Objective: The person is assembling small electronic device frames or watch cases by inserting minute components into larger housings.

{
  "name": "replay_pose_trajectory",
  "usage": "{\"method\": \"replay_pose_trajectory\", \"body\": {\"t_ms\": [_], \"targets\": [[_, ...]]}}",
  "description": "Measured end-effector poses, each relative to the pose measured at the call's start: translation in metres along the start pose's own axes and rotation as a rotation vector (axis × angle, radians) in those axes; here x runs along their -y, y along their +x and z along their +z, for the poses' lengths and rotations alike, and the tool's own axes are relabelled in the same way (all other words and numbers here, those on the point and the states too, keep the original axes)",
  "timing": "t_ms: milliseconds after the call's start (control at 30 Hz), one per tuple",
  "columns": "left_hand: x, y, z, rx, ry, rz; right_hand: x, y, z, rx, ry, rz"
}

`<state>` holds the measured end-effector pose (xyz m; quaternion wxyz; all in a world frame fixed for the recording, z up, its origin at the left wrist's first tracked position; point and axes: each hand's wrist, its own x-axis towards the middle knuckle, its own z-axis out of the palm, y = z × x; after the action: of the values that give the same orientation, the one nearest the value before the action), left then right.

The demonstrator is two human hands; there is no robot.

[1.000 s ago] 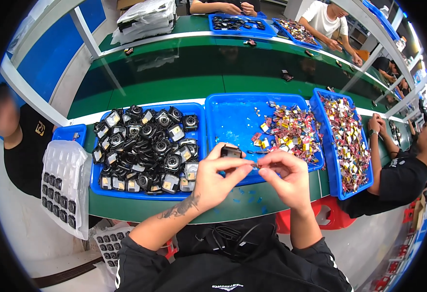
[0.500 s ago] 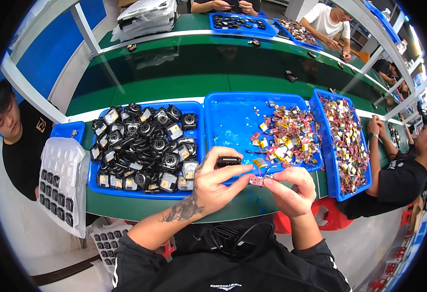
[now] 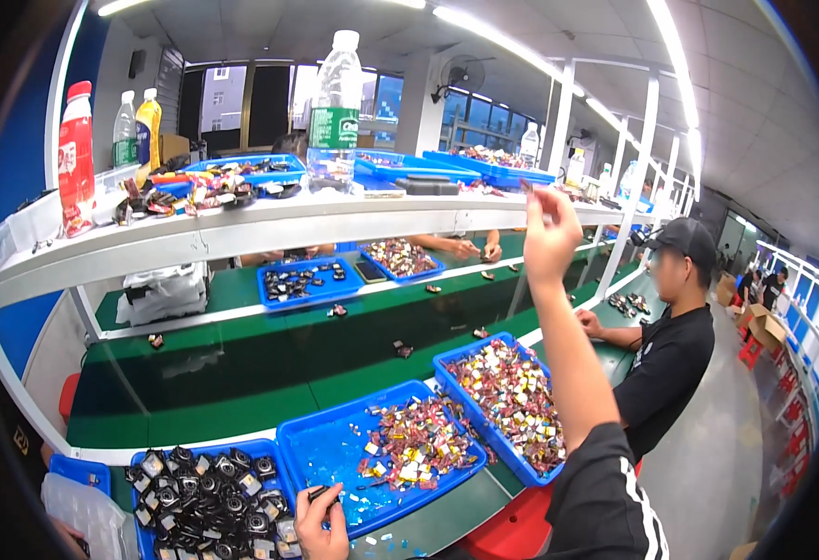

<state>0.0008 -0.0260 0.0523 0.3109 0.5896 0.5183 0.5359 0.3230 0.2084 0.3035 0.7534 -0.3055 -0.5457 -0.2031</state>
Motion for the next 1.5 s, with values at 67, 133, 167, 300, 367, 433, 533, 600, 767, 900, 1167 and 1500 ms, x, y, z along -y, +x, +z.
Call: {"method": "replay_pose_trajectory", "body": {"t_ms": [67, 133, 167, 300, 367, 433, 533, 600, 767, 900, 1167, 1500], "targets": [[0.001, 0.001, 0.0, -0.003, 0.033, 0.046, -0.031, 0.037, 0.021, 0.064, -0.181, -0.12], [-0.003, 0.003, 0.0, 0.007, 0.049, 0.059, -0.056, 0.052, 0.035, 0.346, -0.333, -0.147], [-0.003, 0.003, 0.001, 0.01, 0.049, 0.06, -0.071, 0.054, 0.038, 0.526, -0.379, -0.172], [0.037, 0.013, 0.02, -0.118, -0.043, 0.168, -0.094, 0.039, 0.043, 0.232, -0.363, -0.325], [0.05, 0.014, 0.017, -0.032, -0.159, 0.069, -0.063, 0.02, 0.034, 0.171, -0.139, -0.043], [0.04, 0.014, 0.016, 0.003, -0.401, -0.05, -0.029, -0.014, 0.013, 0.266, 0.018, 0.159], [0.041, 0.022, 0.014, -0.04, -0.553, -0.162, -0.003, -0.1, -0.027, 0.82, -0.075, 0.015], [0.042, 0.029, 0.021, -0.038, -0.655, -0.239, -0.012, -0.16, -0.063, 1.259, -0.188, 0.158], [0.049, 0.021, 0.012, 0.013, -0.716, -0.354, 0.001, -0.234, -0.089, 1.396, -0.219, 0.342], [0.044, 0.019, 0.01, 0.031, -0.719, -0.359, 0.006, -0.234, -0.082, 1.413, -0.312, 0.199], [0.049, 0.022, 0.013, 0.14, -0.678, -0.358, 0.0, -0.238, -0.081, 1.439, -0.155, 0.223], [0.043, 0.025, 0.007, 0.187, -0.595, -0.291, 0.084, -0.219, -0.084, 1.182, 0.039, 0.403]]}}
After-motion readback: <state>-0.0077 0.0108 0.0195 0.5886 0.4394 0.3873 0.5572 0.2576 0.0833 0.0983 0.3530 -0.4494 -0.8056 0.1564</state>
